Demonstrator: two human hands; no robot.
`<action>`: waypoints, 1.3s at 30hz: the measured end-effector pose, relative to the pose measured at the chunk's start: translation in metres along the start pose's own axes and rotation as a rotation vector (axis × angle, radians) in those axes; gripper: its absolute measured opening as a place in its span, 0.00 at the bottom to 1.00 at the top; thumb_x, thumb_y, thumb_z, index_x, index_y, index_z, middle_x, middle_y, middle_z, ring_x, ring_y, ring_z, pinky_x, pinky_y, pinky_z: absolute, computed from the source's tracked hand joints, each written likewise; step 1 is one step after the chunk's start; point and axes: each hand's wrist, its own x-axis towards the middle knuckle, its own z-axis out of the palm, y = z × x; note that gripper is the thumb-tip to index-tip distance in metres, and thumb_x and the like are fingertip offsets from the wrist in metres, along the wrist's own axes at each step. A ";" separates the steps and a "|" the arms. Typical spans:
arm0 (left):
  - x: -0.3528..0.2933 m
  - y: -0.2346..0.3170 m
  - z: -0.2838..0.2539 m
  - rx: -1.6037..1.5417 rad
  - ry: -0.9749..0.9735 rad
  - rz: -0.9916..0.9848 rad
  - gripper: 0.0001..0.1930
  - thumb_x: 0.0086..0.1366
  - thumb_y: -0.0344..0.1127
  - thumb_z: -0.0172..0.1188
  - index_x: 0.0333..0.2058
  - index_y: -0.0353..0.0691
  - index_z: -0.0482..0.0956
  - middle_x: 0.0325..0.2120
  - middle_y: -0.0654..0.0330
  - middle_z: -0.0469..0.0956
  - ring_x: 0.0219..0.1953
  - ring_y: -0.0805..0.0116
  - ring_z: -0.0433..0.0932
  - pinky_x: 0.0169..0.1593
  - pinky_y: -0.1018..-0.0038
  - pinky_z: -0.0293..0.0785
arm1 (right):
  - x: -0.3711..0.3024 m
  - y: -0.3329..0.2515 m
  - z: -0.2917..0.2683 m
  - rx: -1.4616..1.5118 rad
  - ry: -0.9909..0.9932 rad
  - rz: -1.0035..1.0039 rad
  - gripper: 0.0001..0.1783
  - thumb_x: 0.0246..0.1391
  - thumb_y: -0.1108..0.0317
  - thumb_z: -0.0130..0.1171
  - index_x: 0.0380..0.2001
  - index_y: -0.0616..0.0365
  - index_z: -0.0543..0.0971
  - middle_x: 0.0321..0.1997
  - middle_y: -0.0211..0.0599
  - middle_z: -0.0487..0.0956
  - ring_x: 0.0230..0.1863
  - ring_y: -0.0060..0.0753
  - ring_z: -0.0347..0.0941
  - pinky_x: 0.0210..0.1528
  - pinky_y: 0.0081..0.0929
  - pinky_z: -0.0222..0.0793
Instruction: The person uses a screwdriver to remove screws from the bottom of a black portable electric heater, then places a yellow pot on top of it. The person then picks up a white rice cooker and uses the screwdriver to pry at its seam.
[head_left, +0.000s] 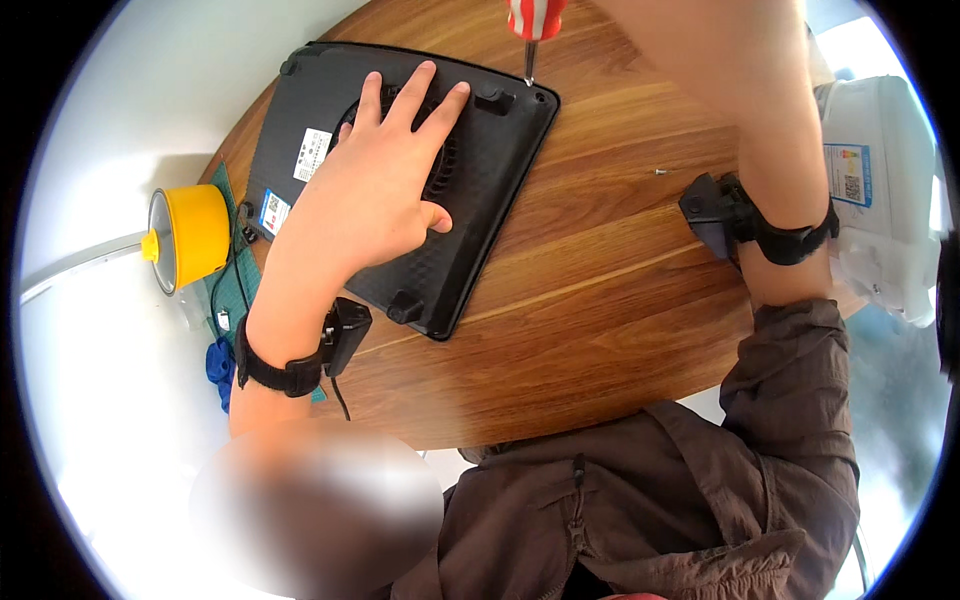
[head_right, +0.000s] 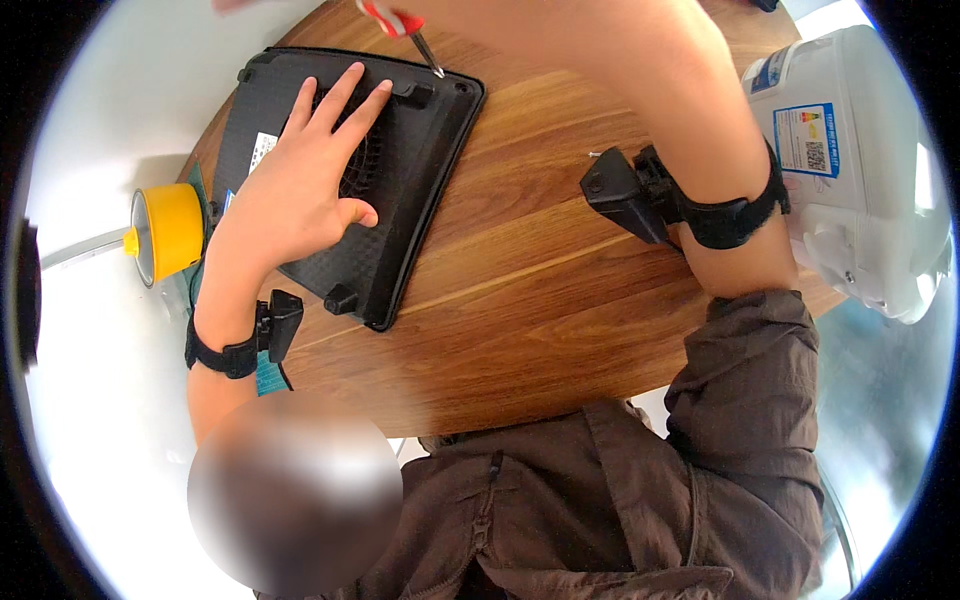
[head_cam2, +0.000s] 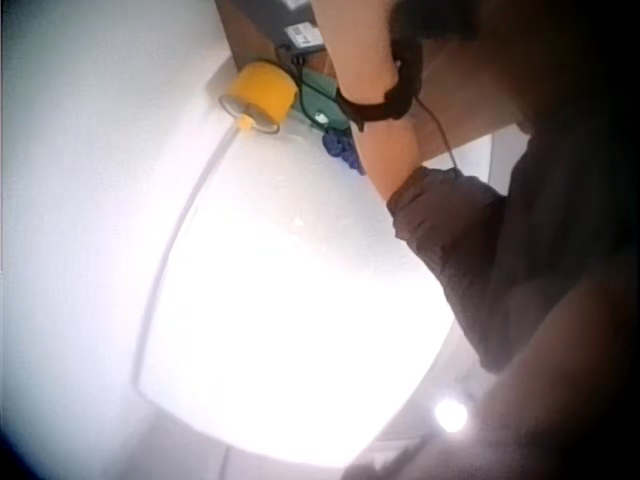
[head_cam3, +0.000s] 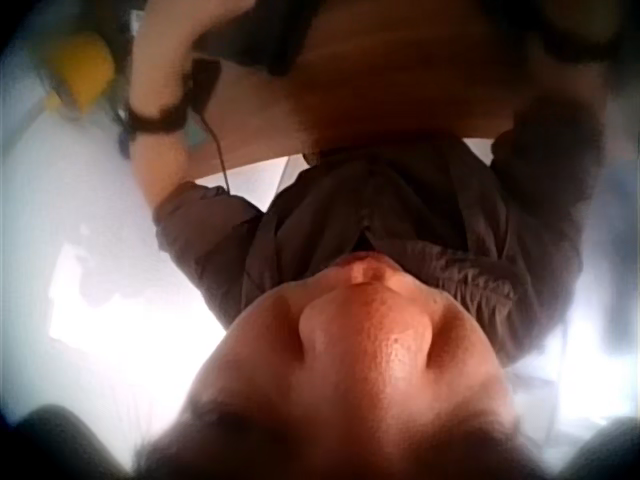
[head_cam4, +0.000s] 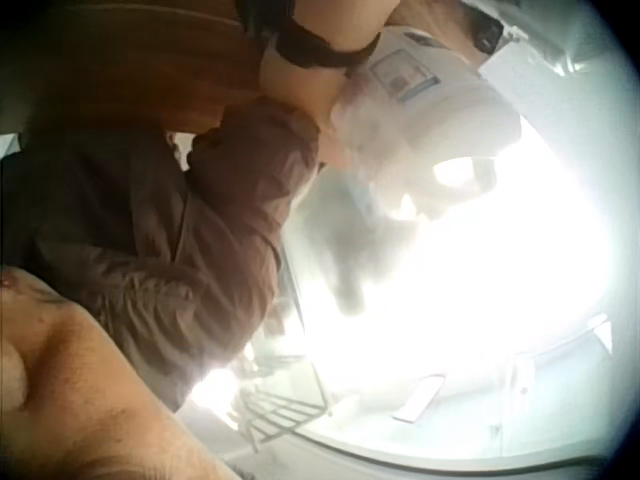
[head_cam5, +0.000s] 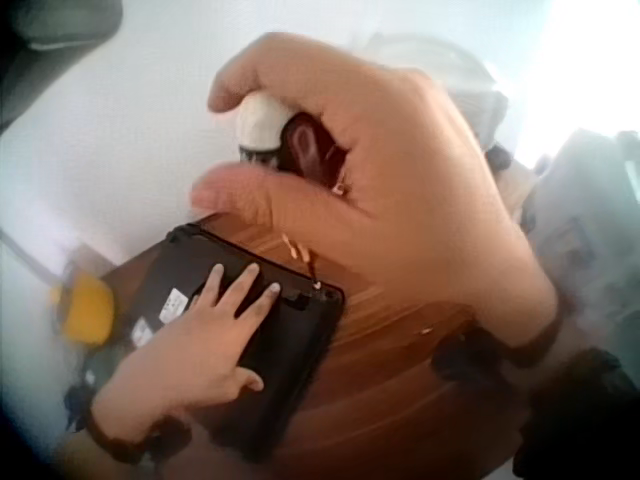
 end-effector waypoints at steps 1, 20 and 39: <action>0.001 -0.004 0.000 -0.007 -0.010 -0.001 0.57 0.48 0.33 0.80 0.76 0.53 0.59 0.79 0.56 0.51 0.77 0.33 0.50 0.73 0.47 0.67 | 0.000 0.007 -0.002 -0.005 0.016 0.053 0.13 0.63 0.67 0.67 0.46 0.60 0.77 0.20 0.41 0.76 0.20 0.40 0.74 0.25 0.30 0.67; 0.013 -0.011 -0.052 -0.758 0.595 -0.005 0.15 0.62 0.38 0.74 0.44 0.37 0.88 0.35 0.57 0.89 0.39 0.66 0.88 0.47 0.72 0.81 | 0.030 0.059 -0.025 0.070 0.161 0.395 0.10 0.65 0.66 0.63 0.44 0.59 0.76 0.22 0.39 0.75 0.21 0.37 0.73 0.26 0.30 0.68; -0.010 -0.005 -0.060 -0.978 0.530 -0.187 0.06 0.62 0.28 0.71 0.37 0.34 0.89 0.30 0.62 0.89 0.32 0.79 0.83 0.39 0.81 0.76 | -0.006 0.053 -0.044 0.424 0.466 0.266 0.08 0.68 0.65 0.59 0.43 0.57 0.74 0.23 0.37 0.75 0.22 0.35 0.72 0.28 0.29 0.68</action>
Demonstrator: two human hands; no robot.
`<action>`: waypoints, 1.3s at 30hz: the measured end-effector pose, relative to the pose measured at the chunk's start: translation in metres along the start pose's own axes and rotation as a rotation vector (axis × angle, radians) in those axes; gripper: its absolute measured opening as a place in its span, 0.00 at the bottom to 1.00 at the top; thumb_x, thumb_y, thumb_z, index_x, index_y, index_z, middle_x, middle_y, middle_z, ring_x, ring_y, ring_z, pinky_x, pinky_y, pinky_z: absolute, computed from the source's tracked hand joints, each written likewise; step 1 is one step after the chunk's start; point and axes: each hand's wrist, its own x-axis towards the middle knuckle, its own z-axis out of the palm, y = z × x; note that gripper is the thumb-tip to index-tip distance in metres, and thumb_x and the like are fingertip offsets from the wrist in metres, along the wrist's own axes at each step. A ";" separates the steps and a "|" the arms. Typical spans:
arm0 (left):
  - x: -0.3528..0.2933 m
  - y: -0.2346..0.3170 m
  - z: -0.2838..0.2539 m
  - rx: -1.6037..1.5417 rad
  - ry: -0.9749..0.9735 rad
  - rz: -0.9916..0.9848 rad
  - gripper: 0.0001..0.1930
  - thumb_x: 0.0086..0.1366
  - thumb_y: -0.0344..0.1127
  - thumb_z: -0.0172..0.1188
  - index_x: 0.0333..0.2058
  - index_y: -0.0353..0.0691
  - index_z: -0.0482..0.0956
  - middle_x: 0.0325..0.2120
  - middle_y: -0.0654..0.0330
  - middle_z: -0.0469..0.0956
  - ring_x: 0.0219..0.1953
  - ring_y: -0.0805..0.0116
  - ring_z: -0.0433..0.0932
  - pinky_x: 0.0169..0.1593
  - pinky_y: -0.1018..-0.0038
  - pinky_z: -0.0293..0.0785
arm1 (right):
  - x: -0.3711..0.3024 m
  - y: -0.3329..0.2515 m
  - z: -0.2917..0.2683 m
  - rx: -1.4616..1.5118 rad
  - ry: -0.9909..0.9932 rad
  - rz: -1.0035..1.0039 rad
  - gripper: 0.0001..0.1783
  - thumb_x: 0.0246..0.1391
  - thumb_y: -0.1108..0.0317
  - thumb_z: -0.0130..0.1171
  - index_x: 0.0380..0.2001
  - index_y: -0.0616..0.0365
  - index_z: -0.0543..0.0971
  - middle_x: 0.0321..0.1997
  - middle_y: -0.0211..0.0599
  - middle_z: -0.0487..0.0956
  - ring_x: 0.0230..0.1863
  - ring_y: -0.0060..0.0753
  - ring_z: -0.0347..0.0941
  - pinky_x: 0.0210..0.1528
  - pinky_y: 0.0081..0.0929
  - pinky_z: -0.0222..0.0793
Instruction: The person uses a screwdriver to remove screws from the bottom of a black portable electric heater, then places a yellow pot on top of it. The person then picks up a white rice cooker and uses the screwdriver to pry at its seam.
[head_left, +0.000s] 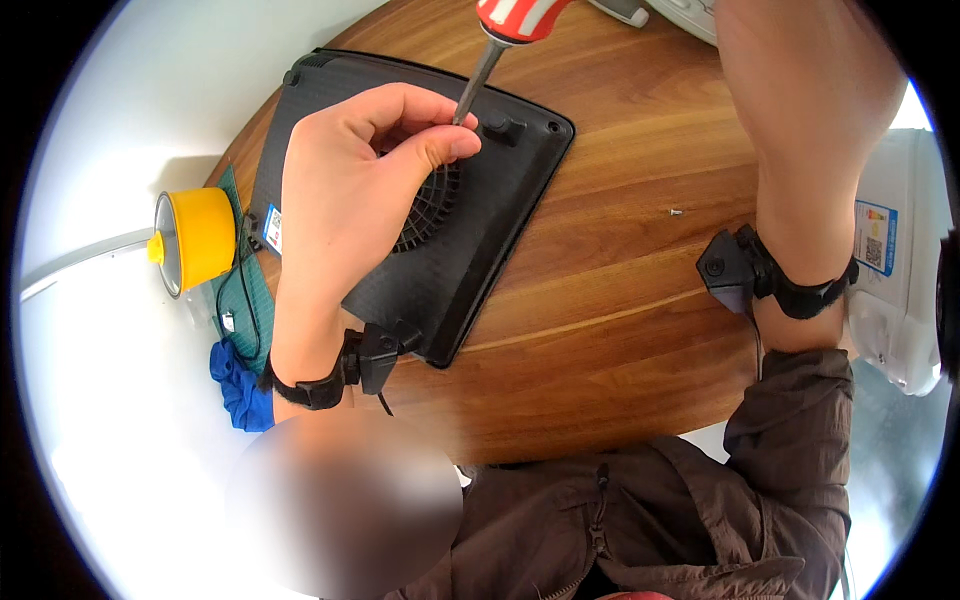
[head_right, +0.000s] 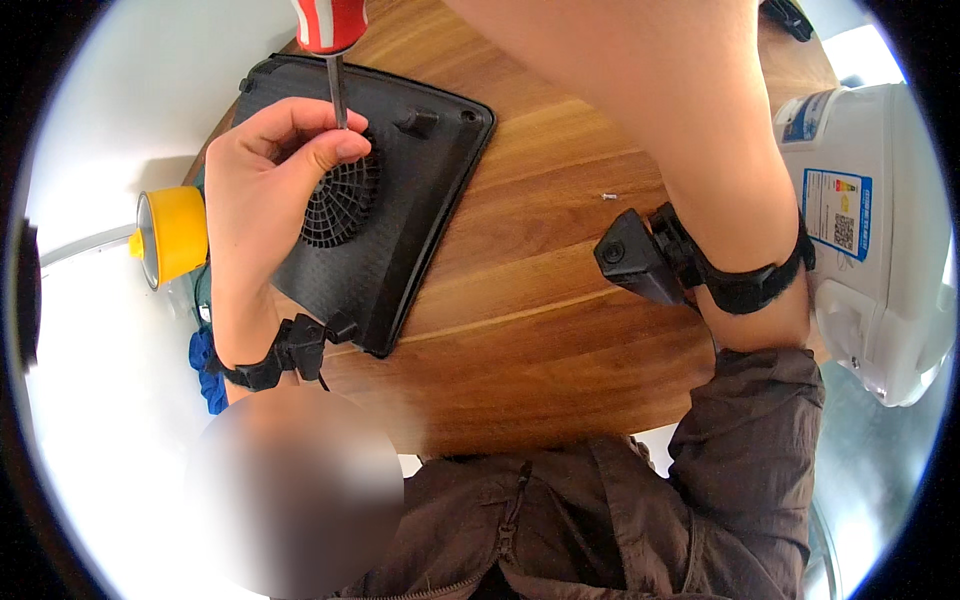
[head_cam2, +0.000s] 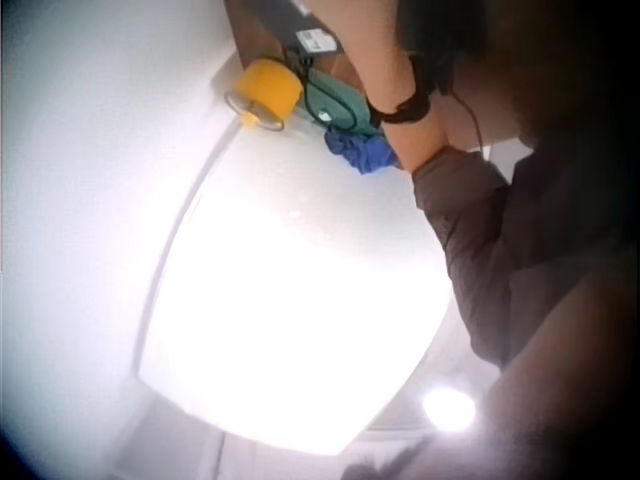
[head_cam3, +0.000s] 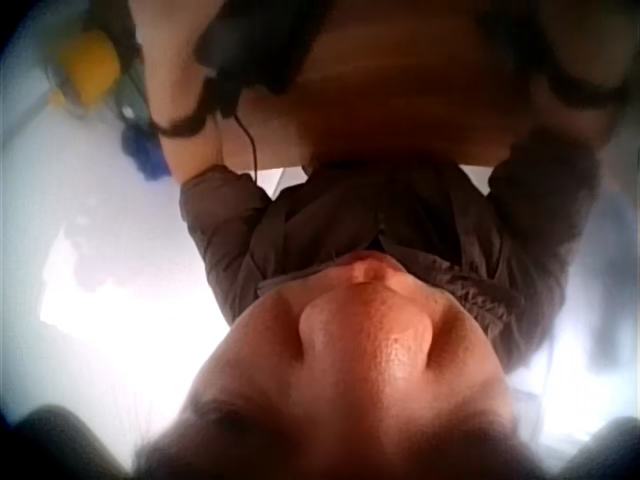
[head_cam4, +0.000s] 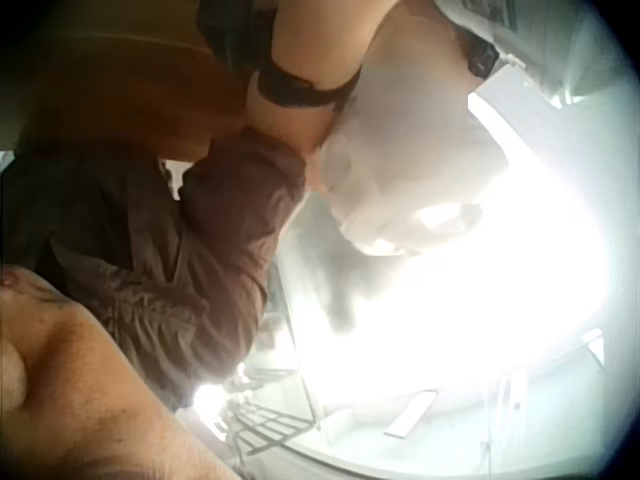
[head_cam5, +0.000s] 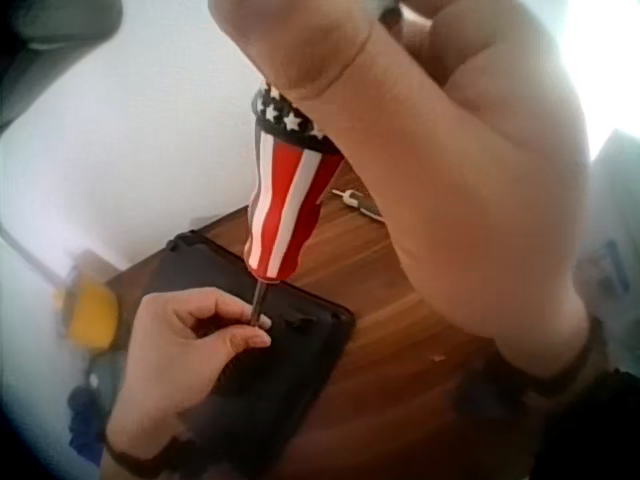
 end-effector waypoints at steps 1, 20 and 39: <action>-0.001 0.001 -0.001 0.003 -0.003 -0.006 0.05 0.62 0.28 0.71 0.37 0.34 0.89 0.29 0.62 0.89 0.32 0.79 0.83 0.39 0.81 0.76 | -0.001 -0.003 -0.002 0.028 0.009 -0.015 0.08 0.68 0.65 0.59 0.43 0.57 0.74 0.23 0.37 0.75 0.22 0.34 0.72 0.28 0.29 0.68; -0.017 -0.009 0.008 0.345 -0.115 0.569 0.08 0.55 0.21 0.71 0.34 0.32 0.82 0.50 0.51 0.86 0.52 0.53 0.84 0.54 0.66 0.82 | 0.001 -0.047 -0.008 0.269 -0.267 0.077 0.07 0.70 0.64 0.55 0.41 0.56 0.72 0.25 0.35 0.74 0.23 0.32 0.71 0.29 0.28 0.69; -0.035 0.037 0.057 0.674 -0.277 0.622 0.09 0.62 0.22 0.63 0.30 0.31 0.69 0.63 0.48 0.78 0.54 0.45 0.83 0.63 0.56 0.81 | -0.019 -0.045 -0.017 0.439 -0.401 0.089 0.07 0.73 0.64 0.51 0.39 0.54 0.71 0.26 0.34 0.74 0.25 0.29 0.70 0.30 0.27 0.69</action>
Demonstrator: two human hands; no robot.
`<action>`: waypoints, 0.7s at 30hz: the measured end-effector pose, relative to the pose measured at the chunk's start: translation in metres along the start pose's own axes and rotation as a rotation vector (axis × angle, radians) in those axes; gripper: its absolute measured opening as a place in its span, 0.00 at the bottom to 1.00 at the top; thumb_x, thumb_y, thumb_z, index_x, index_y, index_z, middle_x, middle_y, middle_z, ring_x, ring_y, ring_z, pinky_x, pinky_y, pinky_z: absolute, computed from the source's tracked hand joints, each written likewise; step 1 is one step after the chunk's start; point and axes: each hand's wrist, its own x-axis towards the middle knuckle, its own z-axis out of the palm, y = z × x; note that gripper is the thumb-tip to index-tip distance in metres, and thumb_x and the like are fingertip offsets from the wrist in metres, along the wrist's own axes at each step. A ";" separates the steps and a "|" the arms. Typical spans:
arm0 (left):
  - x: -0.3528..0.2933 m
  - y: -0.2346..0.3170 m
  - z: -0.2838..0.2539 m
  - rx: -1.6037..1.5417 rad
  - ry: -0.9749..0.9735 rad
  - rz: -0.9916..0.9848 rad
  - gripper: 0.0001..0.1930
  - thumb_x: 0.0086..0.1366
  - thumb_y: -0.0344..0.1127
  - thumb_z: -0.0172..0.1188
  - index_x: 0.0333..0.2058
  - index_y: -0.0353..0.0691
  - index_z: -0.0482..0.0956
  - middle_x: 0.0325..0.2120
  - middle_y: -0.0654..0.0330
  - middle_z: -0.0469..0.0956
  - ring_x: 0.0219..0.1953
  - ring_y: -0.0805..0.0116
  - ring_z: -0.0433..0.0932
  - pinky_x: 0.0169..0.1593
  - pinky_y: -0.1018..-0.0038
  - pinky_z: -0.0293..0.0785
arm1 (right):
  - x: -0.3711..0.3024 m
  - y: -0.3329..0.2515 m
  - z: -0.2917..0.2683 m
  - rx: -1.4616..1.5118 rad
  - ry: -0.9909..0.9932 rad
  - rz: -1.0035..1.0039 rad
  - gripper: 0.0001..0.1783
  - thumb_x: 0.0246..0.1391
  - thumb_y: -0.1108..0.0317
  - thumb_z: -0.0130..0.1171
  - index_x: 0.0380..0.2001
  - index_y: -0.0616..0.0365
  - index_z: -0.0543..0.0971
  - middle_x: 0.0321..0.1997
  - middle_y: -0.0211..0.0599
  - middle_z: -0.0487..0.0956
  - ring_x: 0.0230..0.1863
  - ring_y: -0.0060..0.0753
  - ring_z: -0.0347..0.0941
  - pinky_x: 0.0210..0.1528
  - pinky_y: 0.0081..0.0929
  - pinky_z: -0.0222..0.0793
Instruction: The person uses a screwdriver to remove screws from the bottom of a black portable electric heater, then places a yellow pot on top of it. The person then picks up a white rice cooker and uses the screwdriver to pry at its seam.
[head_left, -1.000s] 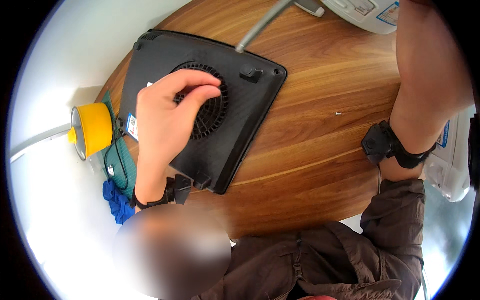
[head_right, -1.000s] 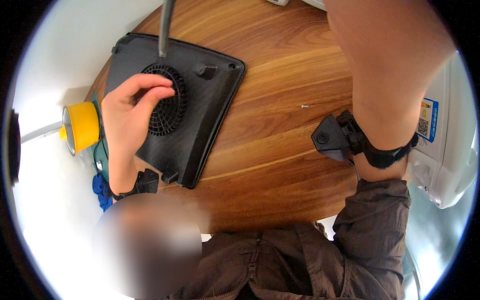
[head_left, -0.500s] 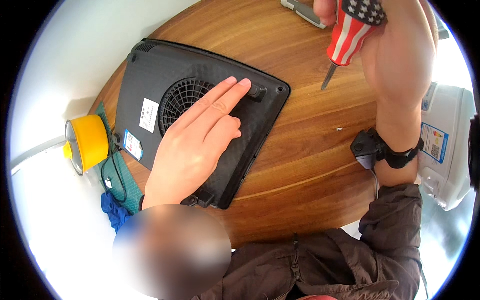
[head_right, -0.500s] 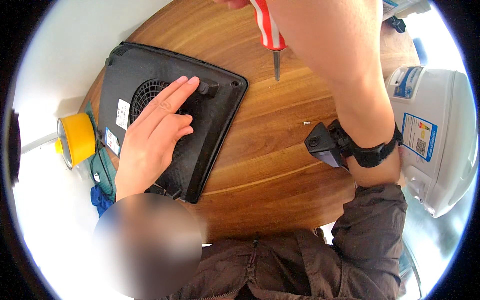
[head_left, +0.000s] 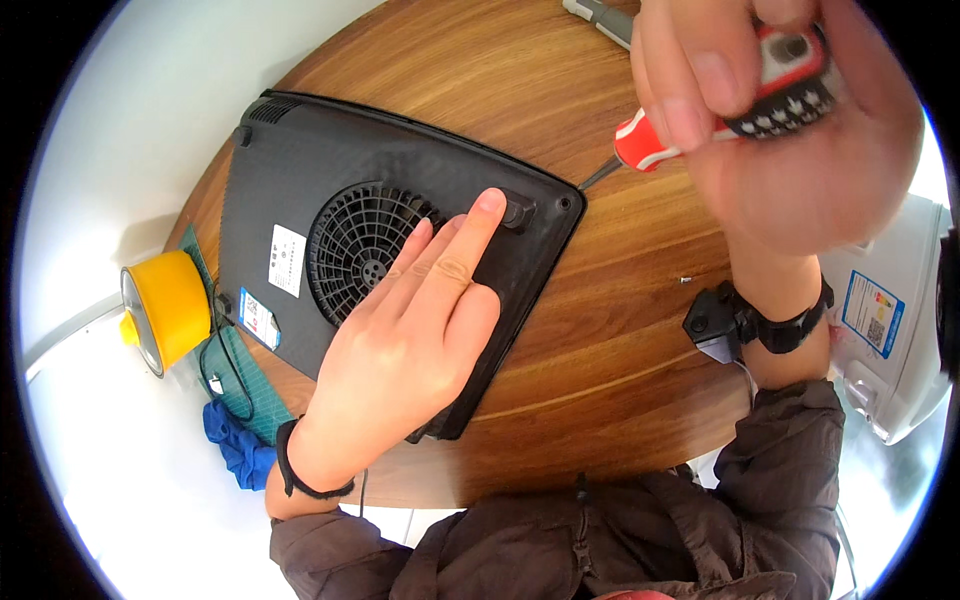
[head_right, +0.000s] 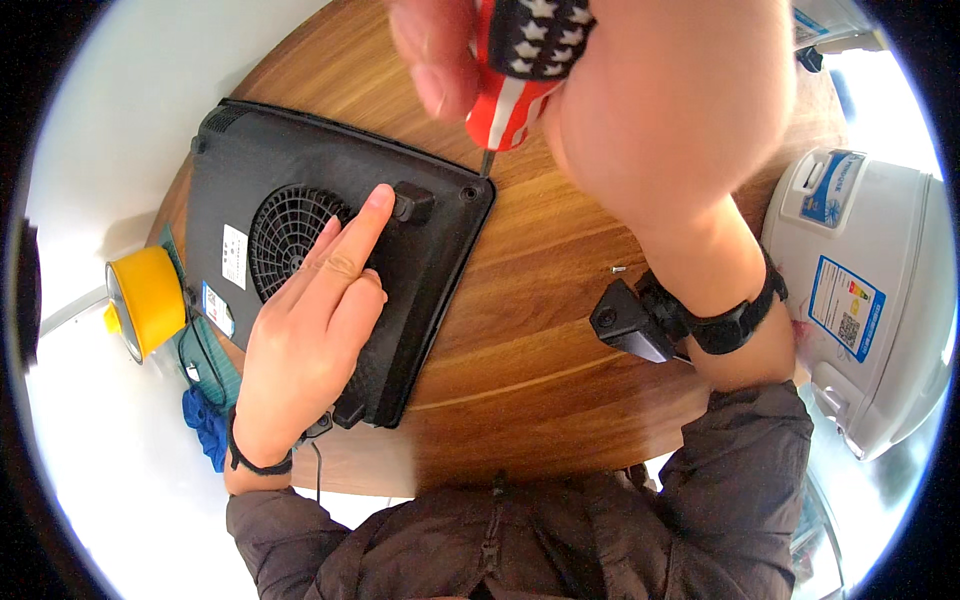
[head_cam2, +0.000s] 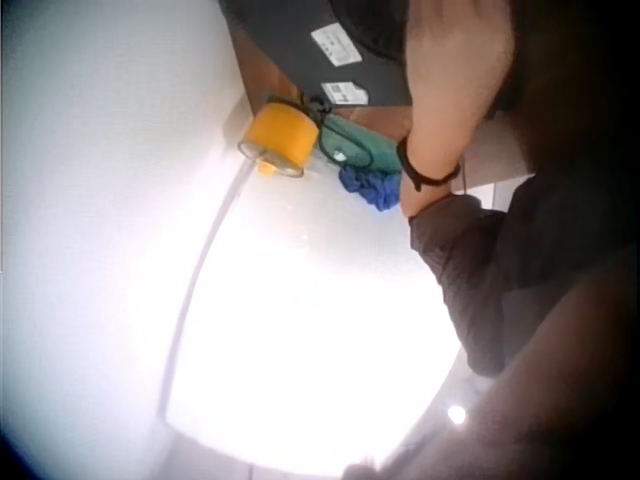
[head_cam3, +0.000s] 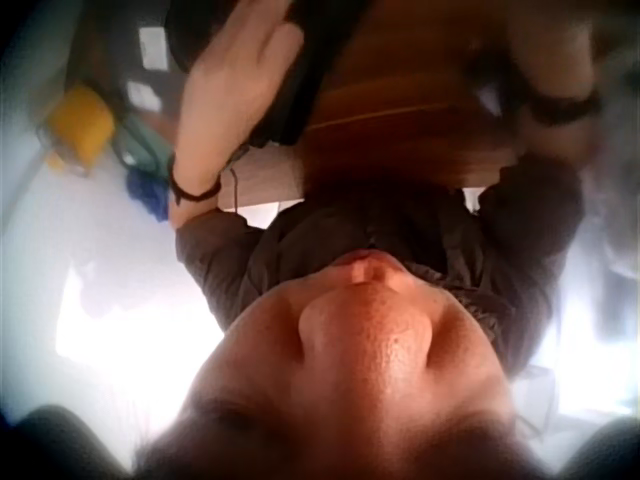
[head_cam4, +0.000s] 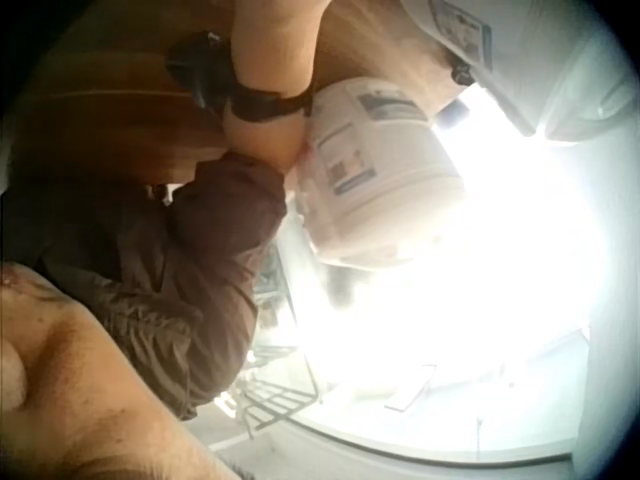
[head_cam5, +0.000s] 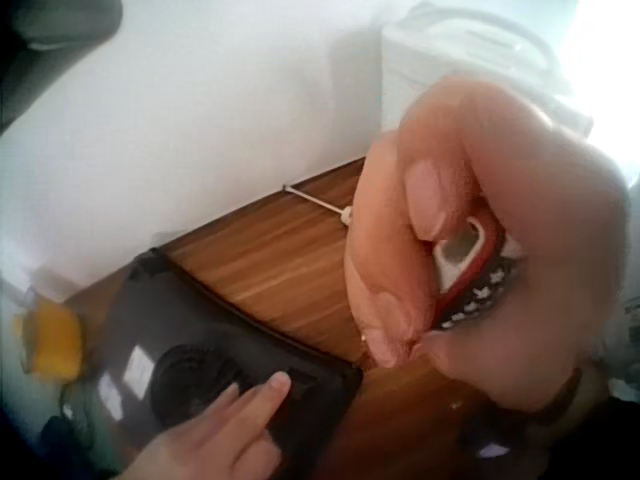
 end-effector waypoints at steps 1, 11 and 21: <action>0.001 -0.001 0.001 -0.007 -0.010 -0.007 0.09 0.62 0.22 0.63 0.30 0.30 0.69 0.62 0.47 0.78 0.54 0.45 0.84 0.63 0.56 0.81 | 0.001 -0.001 0.001 0.012 -0.011 0.002 0.07 0.73 0.64 0.51 0.39 0.54 0.70 0.26 0.34 0.73 0.25 0.29 0.70 0.30 0.27 0.69; 0.003 -0.006 0.005 -0.024 0.001 0.005 0.08 0.63 0.23 0.62 0.29 0.30 0.69 0.62 0.44 0.77 0.56 0.47 0.83 0.64 0.55 0.80 | 0.009 -0.002 0.019 0.067 -0.138 0.031 0.08 0.74 0.63 0.49 0.38 0.53 0.70 0.27 0.33 0.73 0.25 0.28 0.69 0.31 0.27 0.70; 0.002 -0.018 0.008 -0.030 0.051 0.027 0.07 0.62 0.26 0.60 0.29 0.32 0.71 0.63 0.47 0.76 0.52 0.51 0.84 0.60 0.60 0.83 | 0.018 0.010 0.025 0.215 -0.082 0.031 0.17 0.78 0.55 0.40 0.34 0.52 0.67 0.25 0.32 0.70 0.21 0.26 0.65 0.26 0.22 0.65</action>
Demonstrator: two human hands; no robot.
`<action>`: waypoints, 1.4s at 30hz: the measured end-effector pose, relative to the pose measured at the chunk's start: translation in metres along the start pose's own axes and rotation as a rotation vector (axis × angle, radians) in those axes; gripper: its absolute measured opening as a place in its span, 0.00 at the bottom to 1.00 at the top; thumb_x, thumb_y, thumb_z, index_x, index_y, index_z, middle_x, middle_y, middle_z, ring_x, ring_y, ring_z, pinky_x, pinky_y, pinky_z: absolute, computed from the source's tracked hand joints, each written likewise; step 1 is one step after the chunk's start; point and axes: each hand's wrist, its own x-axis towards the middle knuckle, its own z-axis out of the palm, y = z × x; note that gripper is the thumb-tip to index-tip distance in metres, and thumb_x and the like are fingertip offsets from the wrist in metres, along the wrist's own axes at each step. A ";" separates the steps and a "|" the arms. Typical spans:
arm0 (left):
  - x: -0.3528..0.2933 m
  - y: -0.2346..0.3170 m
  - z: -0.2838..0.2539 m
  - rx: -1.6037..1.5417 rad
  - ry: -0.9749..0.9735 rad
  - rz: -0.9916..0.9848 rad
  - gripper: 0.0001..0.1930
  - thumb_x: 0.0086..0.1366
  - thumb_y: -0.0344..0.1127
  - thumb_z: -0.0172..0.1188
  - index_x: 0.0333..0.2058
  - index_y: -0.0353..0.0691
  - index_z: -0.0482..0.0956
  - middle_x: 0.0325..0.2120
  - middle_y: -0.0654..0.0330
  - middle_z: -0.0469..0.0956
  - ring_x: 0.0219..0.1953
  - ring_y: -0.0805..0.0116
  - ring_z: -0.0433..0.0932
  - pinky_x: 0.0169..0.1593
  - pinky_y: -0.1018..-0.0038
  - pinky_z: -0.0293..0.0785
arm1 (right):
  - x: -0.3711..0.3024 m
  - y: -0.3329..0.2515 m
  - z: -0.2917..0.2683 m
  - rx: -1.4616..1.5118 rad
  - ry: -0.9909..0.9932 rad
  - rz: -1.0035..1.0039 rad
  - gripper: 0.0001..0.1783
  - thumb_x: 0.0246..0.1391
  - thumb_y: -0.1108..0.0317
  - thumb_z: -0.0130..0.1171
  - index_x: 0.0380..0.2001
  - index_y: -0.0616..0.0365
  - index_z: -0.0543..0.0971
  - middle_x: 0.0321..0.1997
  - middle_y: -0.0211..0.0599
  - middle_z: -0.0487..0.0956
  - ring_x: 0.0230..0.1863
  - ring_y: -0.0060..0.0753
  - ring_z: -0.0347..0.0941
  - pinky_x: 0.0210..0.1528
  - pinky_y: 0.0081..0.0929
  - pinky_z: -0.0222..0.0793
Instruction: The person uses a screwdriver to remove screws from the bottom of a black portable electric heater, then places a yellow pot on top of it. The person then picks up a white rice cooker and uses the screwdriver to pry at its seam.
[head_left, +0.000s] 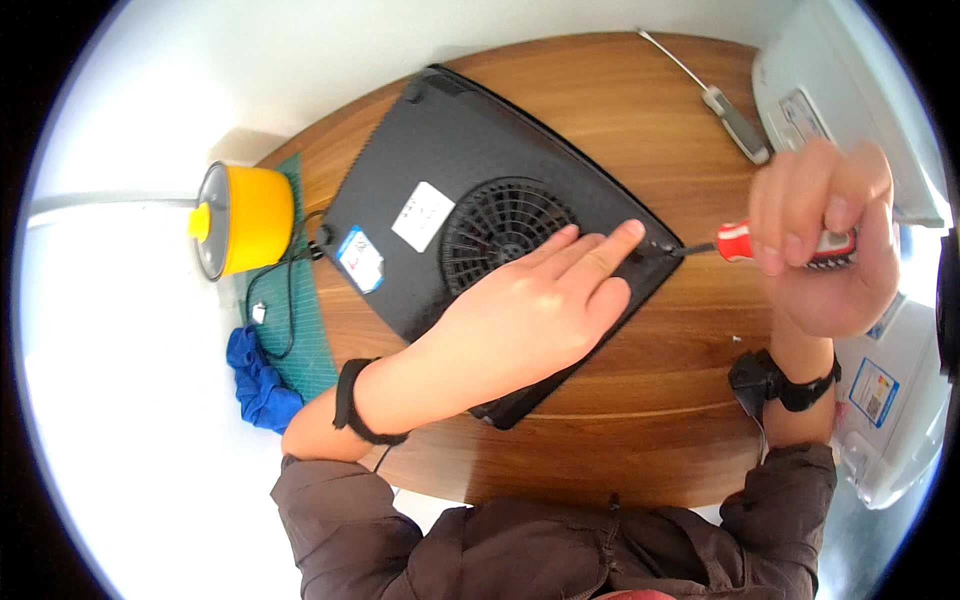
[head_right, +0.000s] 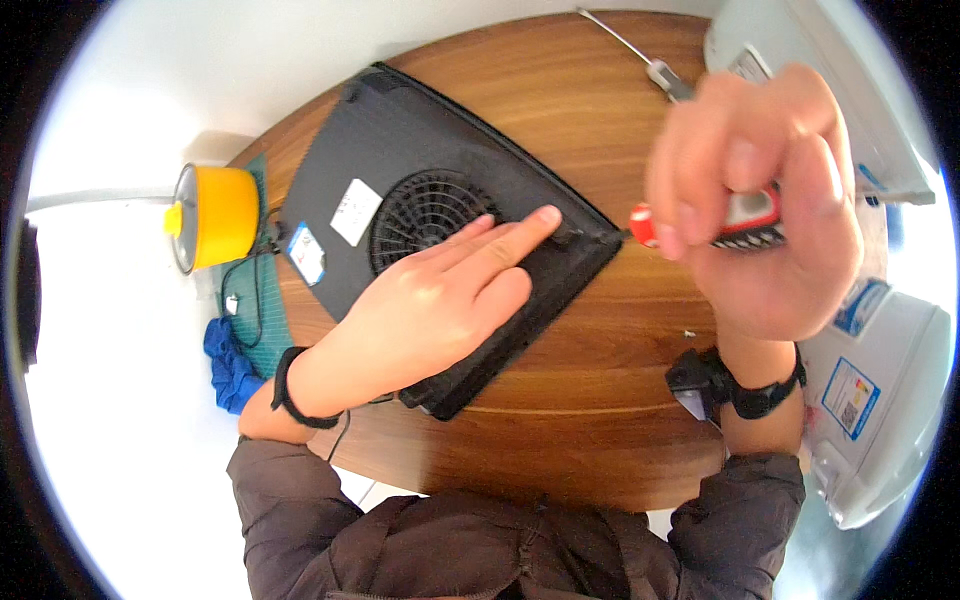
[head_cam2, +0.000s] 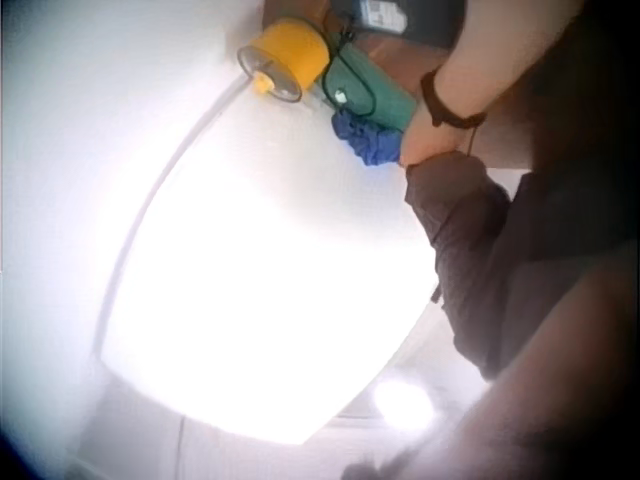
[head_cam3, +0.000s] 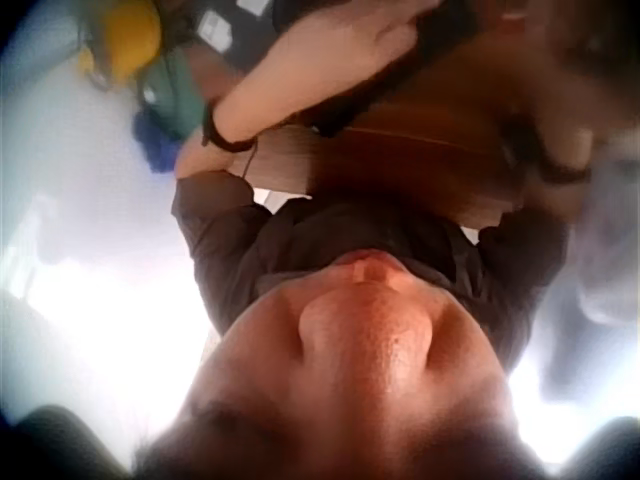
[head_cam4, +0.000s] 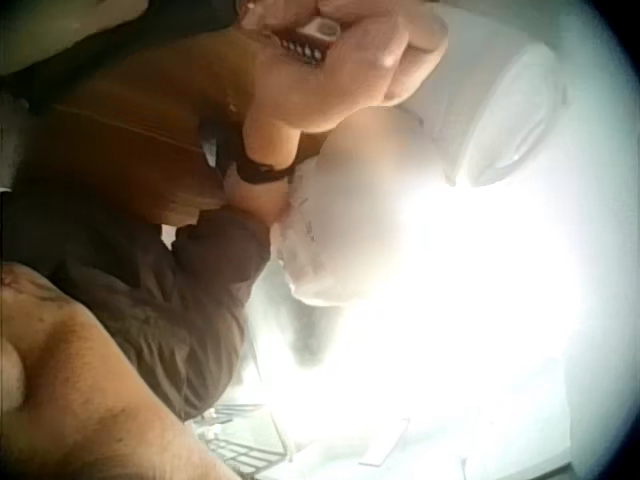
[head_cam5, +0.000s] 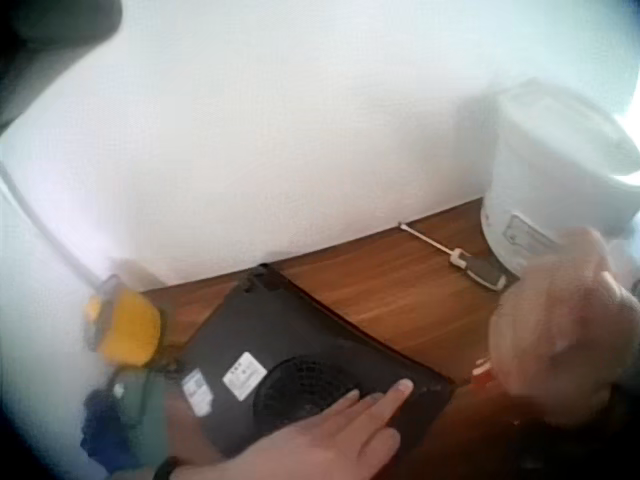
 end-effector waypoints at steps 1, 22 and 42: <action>-0.001 -0.005 0.000 -0.039 -0.005 -0.012 0.07 0.62 0.26 0.61 0.29 0.33 0.71 0.63 0.49 0.76 0.51 0.52 0.85 0.58 0.61 0.84 | 0.001 0.001 -0.001 -0.002 0.003 -0.008 0.17 0.78 0.55 0.39 0.35 0.53 0.67 0.24 0.34 0.70 0.21 0.27 0.66 0.26 0.22 0.66; -0.001 -0.049 -0.025 -0.611 0.287 -0.394 0.08 0.60 0.20 0.69 0.38 0.36 0.89 0.32 0.59 0.85 0.35 0.68 0.82 0.39 0.75 0.76 | 0.002 -0.019 -0.015 -0.149 0.312 -0.108 0.15 0.75 0.61 0.39 0.37 0.57 0.71 0.26 0.37 0.72 0.23 0.31 0.66 0.28 0.28 0.67; 0.053 0.008 0.028 -0.311 0.192 -0.155 0.05 0.60 0.30 0.72 0.35 0.38 0.88 0.34 0.62 0.82 0.39 0.67 0.81 0.45 0.72 0.74 | -0.025 -0.065 -0.023 -0.329 0.620 -0.306 0.13 0.70 0.63 0.52 0.32 0.59 0.74 0.24 0.33 0.74 0.22 0.25 0.67 0.26 0.25 0.63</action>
